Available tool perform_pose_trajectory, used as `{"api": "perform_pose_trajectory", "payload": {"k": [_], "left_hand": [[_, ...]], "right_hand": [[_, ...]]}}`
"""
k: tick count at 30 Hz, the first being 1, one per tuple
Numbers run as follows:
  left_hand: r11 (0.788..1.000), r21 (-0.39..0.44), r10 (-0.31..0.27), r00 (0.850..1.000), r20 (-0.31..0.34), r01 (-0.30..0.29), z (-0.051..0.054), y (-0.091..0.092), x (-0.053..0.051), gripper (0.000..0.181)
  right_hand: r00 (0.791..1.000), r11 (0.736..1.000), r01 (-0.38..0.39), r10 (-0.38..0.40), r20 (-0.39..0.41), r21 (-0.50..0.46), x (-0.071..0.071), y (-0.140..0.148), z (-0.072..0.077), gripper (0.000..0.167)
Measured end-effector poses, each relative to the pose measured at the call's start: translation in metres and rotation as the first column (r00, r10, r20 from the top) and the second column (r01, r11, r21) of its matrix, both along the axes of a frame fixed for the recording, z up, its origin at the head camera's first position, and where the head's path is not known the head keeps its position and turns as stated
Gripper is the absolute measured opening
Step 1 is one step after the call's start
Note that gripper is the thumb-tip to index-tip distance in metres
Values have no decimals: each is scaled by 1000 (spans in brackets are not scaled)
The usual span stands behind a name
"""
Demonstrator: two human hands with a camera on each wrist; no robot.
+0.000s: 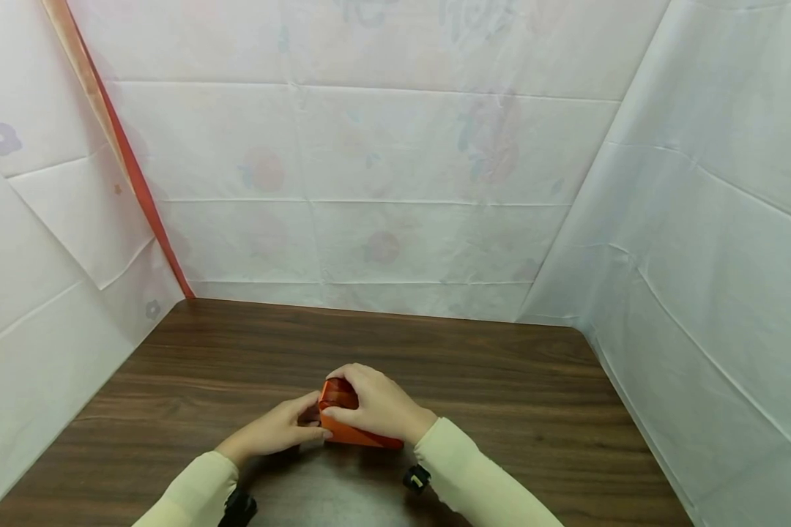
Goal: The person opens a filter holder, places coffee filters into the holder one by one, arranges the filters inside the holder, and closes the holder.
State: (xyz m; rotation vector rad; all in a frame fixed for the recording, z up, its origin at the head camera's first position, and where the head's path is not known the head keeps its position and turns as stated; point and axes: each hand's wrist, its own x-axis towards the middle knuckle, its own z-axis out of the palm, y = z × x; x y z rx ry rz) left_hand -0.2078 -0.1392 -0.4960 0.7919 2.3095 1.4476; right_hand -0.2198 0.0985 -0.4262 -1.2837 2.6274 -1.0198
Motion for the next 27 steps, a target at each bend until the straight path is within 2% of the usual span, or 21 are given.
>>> {"api": "perform_pose_trajectory", "payload": {"k": [11, 19, 27], "left_hand": [[999, 29, -15, 1000, 28, 14, 2, 0, 2, 25], [1000, 15, -19, 1000, 10, 19, 3, 0, 1, 24], [1000, 27, -11, 1000, 25, 11, 3, 1, 2, 27]], "right_hand": [[1000, 1000, 5, -6, 8, 7, 0, -1, 0, 47], [998, 999, 20, -21, 57, 29, 2, 1, 2, 59], [998, 999, 40, -42, 52, 34, 4, 8, 4, 70]]}}
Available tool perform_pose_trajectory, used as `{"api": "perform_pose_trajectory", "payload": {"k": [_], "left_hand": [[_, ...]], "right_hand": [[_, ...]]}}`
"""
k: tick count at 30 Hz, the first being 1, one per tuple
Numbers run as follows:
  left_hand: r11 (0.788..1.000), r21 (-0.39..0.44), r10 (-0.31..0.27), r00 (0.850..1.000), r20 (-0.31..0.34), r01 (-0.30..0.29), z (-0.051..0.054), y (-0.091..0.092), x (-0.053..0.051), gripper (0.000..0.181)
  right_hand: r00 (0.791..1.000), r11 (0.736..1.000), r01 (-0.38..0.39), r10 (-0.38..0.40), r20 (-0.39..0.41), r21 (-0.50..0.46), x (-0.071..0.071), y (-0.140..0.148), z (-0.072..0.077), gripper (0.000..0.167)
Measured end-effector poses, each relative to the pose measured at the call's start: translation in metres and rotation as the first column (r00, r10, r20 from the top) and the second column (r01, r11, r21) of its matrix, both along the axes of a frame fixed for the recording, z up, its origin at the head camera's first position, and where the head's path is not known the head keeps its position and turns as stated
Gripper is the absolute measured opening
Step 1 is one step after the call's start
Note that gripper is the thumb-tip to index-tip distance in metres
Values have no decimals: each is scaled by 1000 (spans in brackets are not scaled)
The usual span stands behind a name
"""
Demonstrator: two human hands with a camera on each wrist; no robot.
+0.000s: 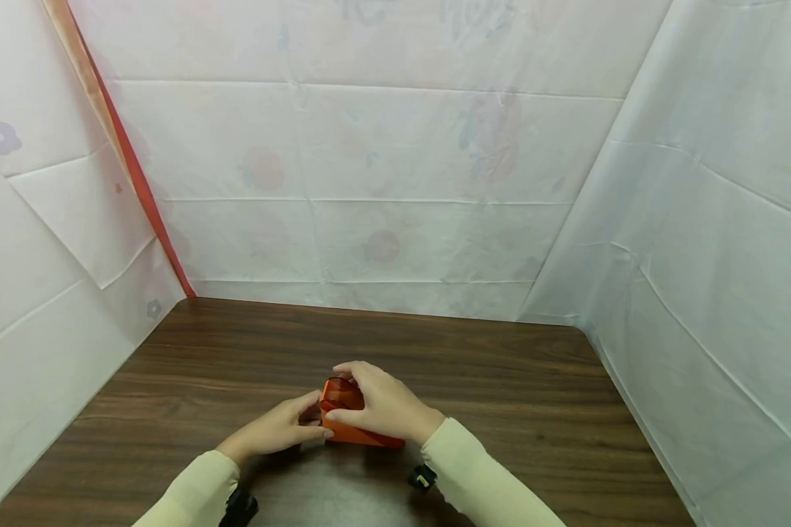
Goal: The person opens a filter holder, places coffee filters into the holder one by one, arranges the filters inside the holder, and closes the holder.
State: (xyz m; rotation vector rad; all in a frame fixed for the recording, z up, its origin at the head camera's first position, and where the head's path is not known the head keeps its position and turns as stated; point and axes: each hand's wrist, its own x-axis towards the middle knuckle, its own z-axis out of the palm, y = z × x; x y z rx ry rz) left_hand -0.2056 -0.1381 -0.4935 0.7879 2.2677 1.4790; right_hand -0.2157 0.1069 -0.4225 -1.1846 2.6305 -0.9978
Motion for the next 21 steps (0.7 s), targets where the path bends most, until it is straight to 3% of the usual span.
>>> {"api": "perform_pose_trajectory", "payload": {"k": [15, 21], "left_hand": [[1000, 17, -6, 1000, 6, 6, -1, 0, 0, 27], [1000, -4, 2, 1000, -8, -2, -2, 1, -1, 27]], "right_hand": [[998, 999, 14, -16, 59, 35, 2, 30, -8, 76], [997, 994, 39, -46, 69, 98, 4, 46, -16, 74]]}}
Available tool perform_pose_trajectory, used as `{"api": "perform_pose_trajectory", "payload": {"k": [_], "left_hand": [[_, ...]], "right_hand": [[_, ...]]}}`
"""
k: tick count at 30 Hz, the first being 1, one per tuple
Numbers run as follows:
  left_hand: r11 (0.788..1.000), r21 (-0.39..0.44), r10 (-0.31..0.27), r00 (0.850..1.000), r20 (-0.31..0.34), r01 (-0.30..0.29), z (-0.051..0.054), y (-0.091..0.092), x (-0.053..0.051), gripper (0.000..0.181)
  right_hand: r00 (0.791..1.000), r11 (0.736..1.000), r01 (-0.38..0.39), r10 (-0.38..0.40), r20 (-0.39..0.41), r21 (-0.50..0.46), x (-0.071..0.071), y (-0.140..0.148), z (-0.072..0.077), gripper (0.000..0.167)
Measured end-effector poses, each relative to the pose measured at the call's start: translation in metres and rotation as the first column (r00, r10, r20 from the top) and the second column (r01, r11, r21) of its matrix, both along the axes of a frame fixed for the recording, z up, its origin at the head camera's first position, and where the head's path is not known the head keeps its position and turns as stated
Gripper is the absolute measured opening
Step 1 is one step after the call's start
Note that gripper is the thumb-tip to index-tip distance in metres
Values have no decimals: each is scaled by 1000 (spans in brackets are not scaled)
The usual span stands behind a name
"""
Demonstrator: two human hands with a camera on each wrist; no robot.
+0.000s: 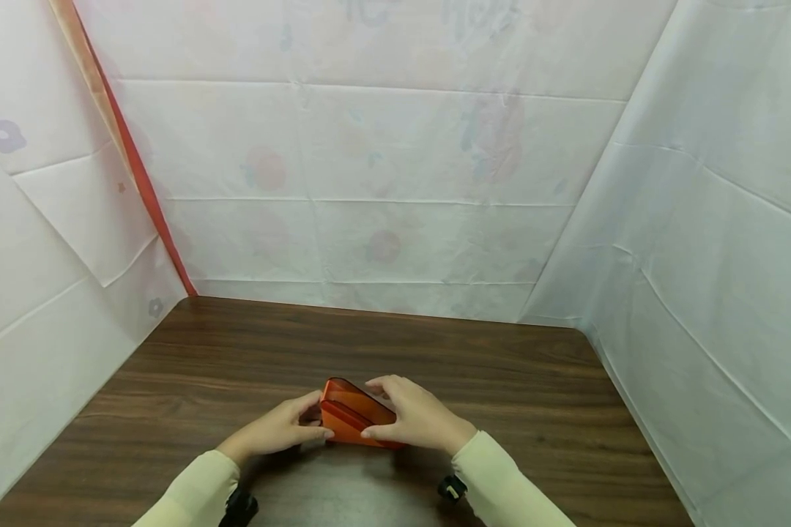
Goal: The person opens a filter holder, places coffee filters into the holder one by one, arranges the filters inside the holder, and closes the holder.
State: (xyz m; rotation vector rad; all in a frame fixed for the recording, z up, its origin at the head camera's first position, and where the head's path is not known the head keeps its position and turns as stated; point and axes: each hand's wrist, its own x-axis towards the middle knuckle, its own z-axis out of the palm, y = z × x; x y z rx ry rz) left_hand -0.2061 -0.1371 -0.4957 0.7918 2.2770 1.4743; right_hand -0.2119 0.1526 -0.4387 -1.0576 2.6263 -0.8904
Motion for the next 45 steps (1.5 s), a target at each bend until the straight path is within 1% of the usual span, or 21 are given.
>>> {"api": "perform_pose_trajectory", "payload": {"k": [4, 10, 16, 19, 23, 27, 30, 37, 45], "left_hand": [[1000, -10, -1, 1000, -6, 1, 0, 1, 0, 26], [1000, -25, -2, 1000, -17, 2, 0, 0, -1, 26], [1000, -30, -2, 1000, -25, 1, 0, -1, -2, 27], [999, -38, 0, 999, -35, -1, 0, -1, -2, 27], [998, -60, -2, 998, -66, -2, 1, 1, -3, 27], [996, -85, -5, 995, -100, -3, 2, 2, -4, 27], [995, -98, -9, 994, -113, -3, 3, 4, -4, 27], [992, -122, -8, 992, -124, -8, 4, 5, -5, 28], [993, -118, -10, 992, -124, -5, 3, 6, -4, 30]], "right_hand": [[1000, 999, 17, -18, 23, 49, 1, 11, -7, 71], [999, 996, 20, -23, 35, 84, 0, 24, -20, 64], [999, 993, 11, -17, 50, 120, 0, 29, -27, 51], [999, 992, 12, -17, 43, 123, 0, 30, -29, 47], [999, 994, 12, -16, 37, 112, 0, 31, -29, 46], [998, 994, 17, -22, 52, 106, 1, 33, -28, 46], [998, 994, 19, -26, 65, 103, 1, 34, -28, 46], [997, 996, 12, -18, 69, 85, 0, 36, -28, 46], [997, 997, 7, -13, 75, 80, 0, 37, -30, 46]]}}
